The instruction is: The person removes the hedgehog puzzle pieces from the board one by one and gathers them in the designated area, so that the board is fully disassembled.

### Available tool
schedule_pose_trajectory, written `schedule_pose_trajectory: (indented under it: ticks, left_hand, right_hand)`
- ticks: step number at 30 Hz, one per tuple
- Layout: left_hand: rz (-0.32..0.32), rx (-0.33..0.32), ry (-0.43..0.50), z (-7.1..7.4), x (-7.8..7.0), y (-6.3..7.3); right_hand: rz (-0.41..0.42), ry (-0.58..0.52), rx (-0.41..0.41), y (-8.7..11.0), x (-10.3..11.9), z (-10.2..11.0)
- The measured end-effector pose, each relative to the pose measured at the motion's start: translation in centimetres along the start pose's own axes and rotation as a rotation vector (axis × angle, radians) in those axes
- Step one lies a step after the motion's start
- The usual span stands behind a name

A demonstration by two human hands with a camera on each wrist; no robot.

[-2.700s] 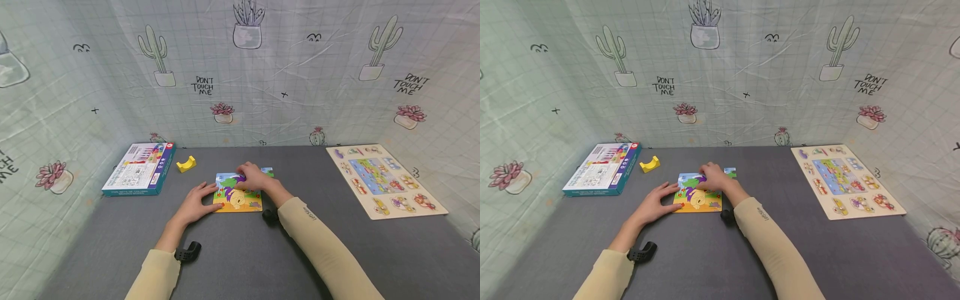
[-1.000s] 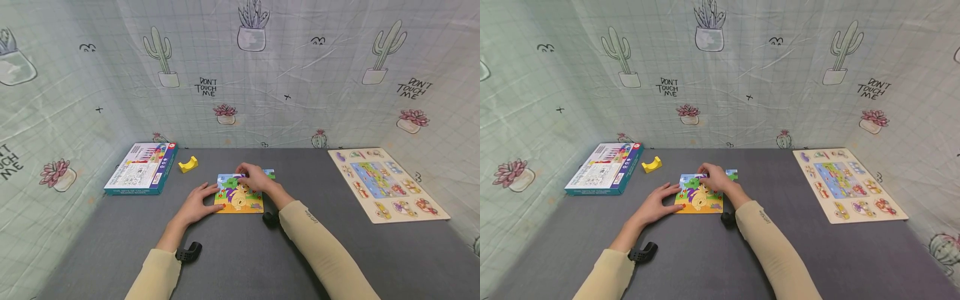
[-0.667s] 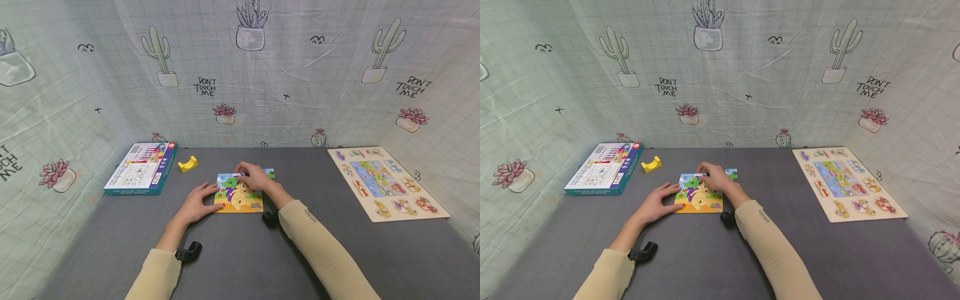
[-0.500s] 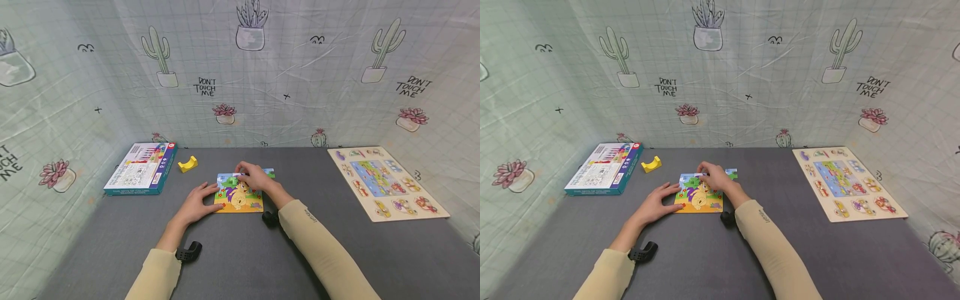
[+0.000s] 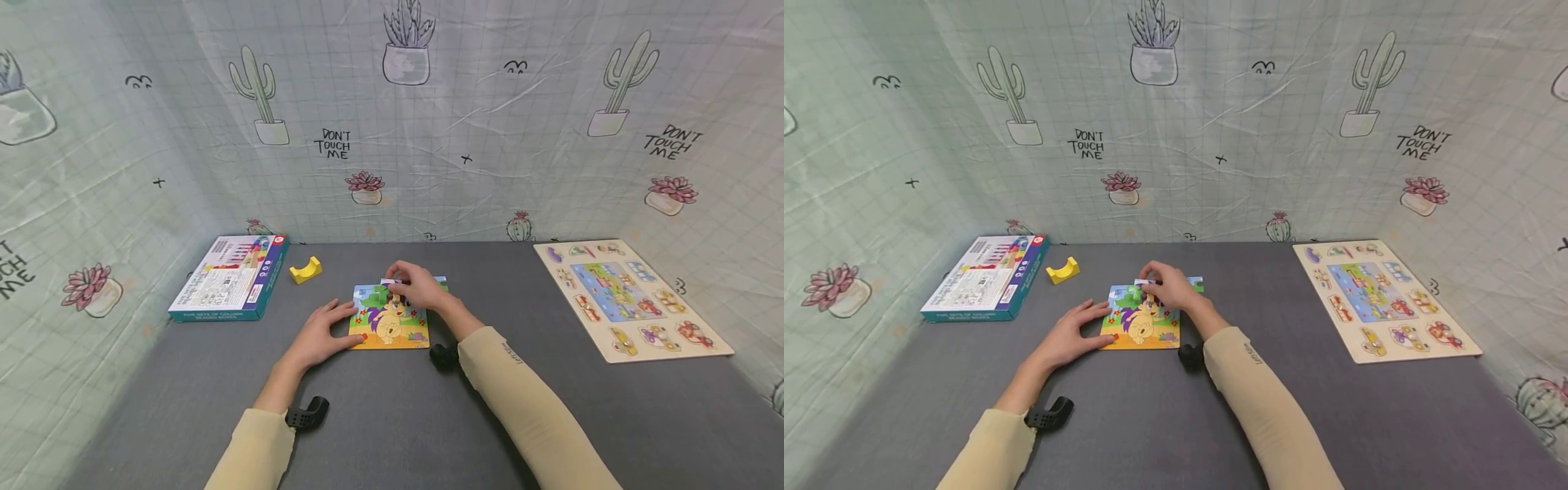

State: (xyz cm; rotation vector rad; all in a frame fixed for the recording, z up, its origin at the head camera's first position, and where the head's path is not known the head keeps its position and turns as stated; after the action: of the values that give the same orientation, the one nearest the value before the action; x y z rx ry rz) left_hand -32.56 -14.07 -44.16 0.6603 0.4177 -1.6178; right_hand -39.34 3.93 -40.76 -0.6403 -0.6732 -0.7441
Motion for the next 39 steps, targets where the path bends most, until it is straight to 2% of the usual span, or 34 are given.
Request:
schedule_pose_trajectory:
  ticks: [11, 27, 39]
  left_hand:
    - [-0.013, 0.005, -0.003, 0.0, -0.1, 0.1]
    - [-0.012, 0.005, 0.005, -0.1, -0.1, 0.2]
    - [-0.003, 0.009, 0.017, -0.1, 0.0, 0.1]
  right_hand:
    - [-0.043, -0.009, -0.033, 0.8, -0.7, 2.7]
    - [-0.102, 0.063, -0.084, 3.9, -4.0, 8.0]
    - [-0.168, 0.111, -0.07, 6.3, -7.1, 10.4]
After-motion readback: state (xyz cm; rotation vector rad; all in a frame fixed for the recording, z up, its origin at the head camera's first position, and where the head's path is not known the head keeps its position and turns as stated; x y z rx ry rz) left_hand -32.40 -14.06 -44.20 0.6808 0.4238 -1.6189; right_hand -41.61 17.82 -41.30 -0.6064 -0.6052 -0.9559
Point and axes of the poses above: each hand's wrist, its own y-axis away from the middle knuckle, its own z-axis out of the back of the hand, x = y × z, the point moved 10 cm from there along -y, towards the middle knuckle, and after that the axes turned 14 degrees about z, right-handed, at the moved point
